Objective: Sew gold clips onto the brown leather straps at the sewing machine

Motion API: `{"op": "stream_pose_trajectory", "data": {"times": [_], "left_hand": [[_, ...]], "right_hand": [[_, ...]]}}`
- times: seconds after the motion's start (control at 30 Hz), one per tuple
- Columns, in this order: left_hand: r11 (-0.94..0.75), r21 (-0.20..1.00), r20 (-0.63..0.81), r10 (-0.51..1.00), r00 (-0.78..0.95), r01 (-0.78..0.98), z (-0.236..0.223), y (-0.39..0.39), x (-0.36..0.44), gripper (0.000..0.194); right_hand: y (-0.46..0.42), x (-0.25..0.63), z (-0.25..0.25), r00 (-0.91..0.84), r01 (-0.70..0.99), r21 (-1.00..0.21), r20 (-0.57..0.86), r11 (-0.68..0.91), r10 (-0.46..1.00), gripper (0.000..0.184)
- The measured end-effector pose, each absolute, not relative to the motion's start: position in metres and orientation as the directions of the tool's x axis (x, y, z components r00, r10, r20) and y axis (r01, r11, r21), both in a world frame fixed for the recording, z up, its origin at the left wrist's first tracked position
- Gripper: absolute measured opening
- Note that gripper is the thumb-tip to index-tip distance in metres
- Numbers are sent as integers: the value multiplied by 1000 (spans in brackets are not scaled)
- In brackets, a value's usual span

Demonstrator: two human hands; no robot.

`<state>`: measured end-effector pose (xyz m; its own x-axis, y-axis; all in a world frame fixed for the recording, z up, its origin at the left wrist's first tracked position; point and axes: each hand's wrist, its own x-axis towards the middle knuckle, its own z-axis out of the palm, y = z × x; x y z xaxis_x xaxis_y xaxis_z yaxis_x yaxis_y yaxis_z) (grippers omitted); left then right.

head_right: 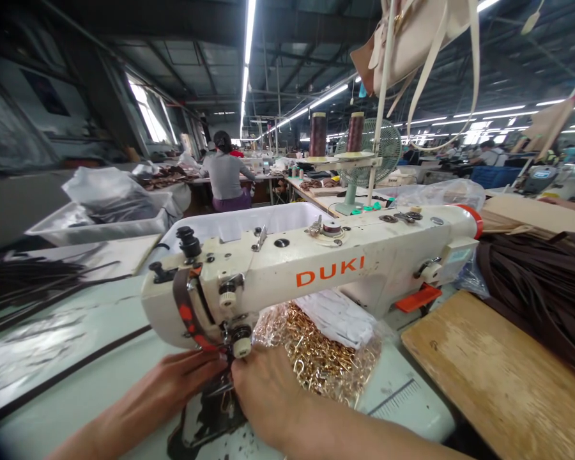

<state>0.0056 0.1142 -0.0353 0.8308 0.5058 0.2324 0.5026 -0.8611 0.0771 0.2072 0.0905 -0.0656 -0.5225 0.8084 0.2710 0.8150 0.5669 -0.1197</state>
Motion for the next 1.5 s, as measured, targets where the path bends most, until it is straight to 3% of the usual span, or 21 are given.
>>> {"op": "stream_pose_trajectory", "data": {"times": [0.27, 0.43, 0.7, 0.97, 1.13, 1.27, 1.37, 1.5], "left_hand": [[-822, 77, 190, 568, 801, 565, -34, 107, 12, 29], [-811, 65, 190, 583, 790, 582, -42, 106, 11, 31], [-803, 33, 235, 585, 776, 595, -60, 112, 4, 38], [-799, 90, 243, 597, 765, 595, -64, 116, 2, 41], [-758, 255, 296, 652, 698, 600, -66, 123, -3, 31], [-632, 384, 252, 773, 582, 673, -67, 136, -5, 27], [-634, 309, 251, 773, 583, 709, -64, 142, -3, 29], [-795, 166, 223, 606, 763, 583, -52, 139, 1, 30]], "right_hand": [[90, 213, -55, -538, 814, -126, 206, 567, 818, 14], [93, 231, -45, -526, 783, -204, 286, 587, 801, 14], [99, 240, -40, -535, 794, -171, 259, 584, 804, 12], [101, 235, -40, -507, 810, -179, 262, 558, 821, 20], [108, 225, -45, -523, 812, -186, 190, 553, 831, 20], [117, 220, -46, -514, 833, -151, 140, 532, 846, 21], [119, 223, -42, -523, 819, -199, 129, 539, 843, 22], [103, 225, -36, -480, 805, -298, 180, 513, 859, 23]]}}
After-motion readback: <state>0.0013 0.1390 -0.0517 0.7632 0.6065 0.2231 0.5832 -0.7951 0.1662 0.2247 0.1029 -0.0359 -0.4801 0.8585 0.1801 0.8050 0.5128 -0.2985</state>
